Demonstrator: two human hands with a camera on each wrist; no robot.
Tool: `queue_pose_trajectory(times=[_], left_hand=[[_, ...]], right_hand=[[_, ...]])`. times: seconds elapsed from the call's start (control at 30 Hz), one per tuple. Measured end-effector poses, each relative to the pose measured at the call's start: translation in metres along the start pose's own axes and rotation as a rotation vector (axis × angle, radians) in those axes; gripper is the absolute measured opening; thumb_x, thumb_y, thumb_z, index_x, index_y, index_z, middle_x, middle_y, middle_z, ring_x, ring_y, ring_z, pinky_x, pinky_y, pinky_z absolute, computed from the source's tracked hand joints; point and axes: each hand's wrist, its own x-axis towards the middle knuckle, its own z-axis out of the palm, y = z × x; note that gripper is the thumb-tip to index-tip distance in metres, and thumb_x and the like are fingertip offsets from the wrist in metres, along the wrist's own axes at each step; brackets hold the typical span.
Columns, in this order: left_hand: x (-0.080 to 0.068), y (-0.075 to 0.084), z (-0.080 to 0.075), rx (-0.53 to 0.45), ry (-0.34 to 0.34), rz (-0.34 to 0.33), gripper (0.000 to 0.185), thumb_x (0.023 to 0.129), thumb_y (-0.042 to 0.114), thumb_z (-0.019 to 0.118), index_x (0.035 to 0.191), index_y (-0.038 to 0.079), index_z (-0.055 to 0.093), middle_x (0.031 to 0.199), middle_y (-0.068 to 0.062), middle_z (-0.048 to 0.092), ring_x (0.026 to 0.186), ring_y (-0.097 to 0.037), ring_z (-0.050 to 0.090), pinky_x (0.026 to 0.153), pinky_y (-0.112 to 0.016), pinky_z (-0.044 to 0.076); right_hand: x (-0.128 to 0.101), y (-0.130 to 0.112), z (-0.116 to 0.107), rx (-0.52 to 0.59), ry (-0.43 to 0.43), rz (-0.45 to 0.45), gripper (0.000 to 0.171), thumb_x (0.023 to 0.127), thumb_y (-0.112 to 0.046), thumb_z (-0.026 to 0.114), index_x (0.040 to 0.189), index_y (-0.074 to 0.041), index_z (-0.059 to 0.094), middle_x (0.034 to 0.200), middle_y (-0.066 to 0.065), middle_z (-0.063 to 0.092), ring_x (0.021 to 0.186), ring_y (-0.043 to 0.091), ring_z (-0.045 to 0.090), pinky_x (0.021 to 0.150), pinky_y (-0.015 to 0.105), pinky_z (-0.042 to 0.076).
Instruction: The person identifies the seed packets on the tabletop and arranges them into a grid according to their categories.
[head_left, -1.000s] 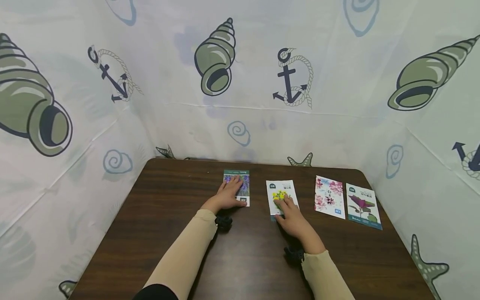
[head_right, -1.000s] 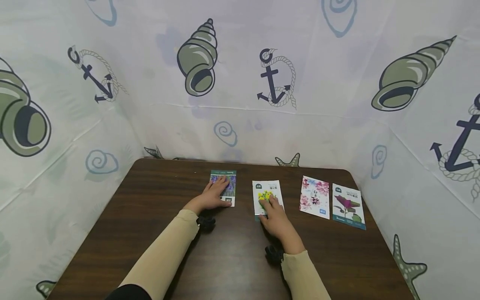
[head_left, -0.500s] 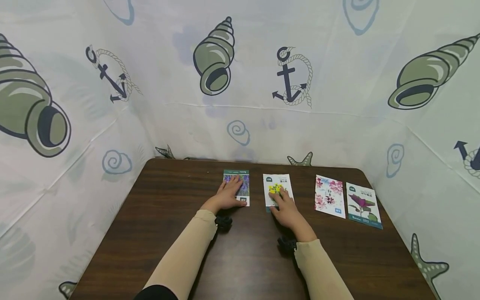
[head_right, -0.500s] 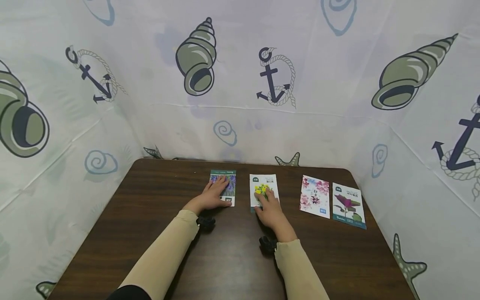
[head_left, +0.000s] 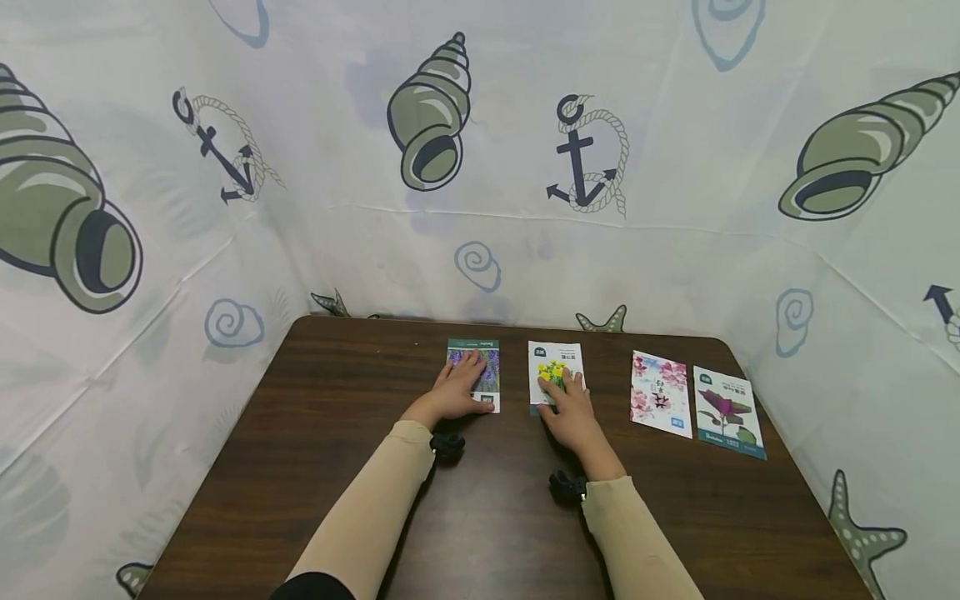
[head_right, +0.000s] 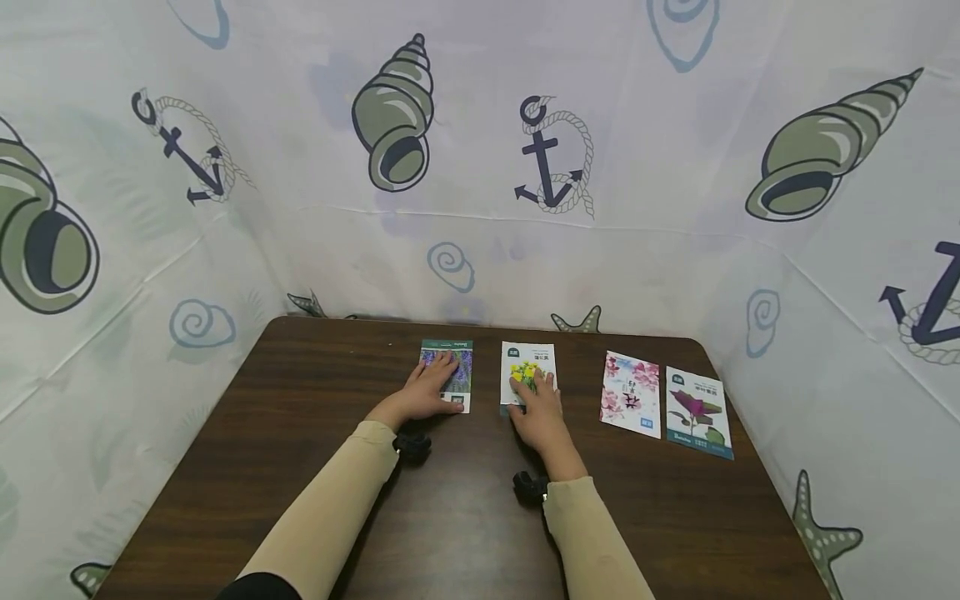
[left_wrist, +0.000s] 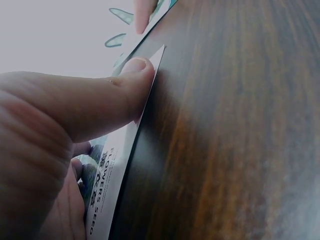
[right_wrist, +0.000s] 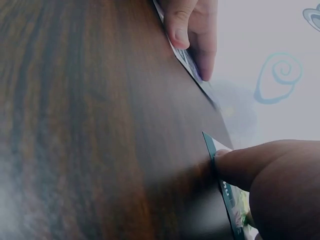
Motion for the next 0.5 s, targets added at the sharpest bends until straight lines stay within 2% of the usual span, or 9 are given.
queue_pose_trajectory(times=[0.2, 0.33, 0.5], left_hand=[[-0.0034, 0.0014, -0.0019, -0.011, 0.015, 0.019, 0.109, 0.097, 0.054, 0.079, 0.176, 0.011, 0.017, 0.186, -0.010, 0.001, 0.173, -0.032, -0.005, 0.137, -0.060, -0.011], [-0.0014, 0.0001, -0.0009, -0.008, 0.013, 0.010, 0.108, 0.097, 0.053, 0.078, 0.176, 0.011, 0.017, 0.186, -0.009, -0.001, 0.173, -0.029, -0.007, 0.138, -0.058, -0.012], [0.0018, -0.0022, 0.0006, 0.001, -0.002, -0.003, 0.109, 0.097, 0.054, 0.078, 0.177, 0.014, 0.015, 0.186, -0.006, -0.003, 0.173, -0.026, -0.009, 0.138, -0.055, -0.013]], right_hand=[[-0.0023, -0.0010, 0.0004, 0.030, 0.020, -0.009, 0.057, 0.104, -0.024, 0.075, 0.159, -0.014, 0.059, 0.177, 0.033, 0.023, 0.166, 0.056, 0.010, 0.132, 0.075, 0.012], [-0.0012, -0.0011, -0.0035, 0.031, -0.029, -0.008, 0.060, 0.106, -0.026, 0.073, 0.162, -0.014, 0.055, 0.178, 0.031, 0.018, 0.167, 0.054, 0.007, 0.133, 0.074, 0.009], [0.0022, 0.0013, -0.0086, 0.051, -0.096, 0.002, 0.062, 0.106, -0.022, 0.068, 0.165, -0.014, 0.051, 0.180, 0.031, 0.012, 0.168, 0.054, 0.002, 0.133, 0.075, 0.006]])
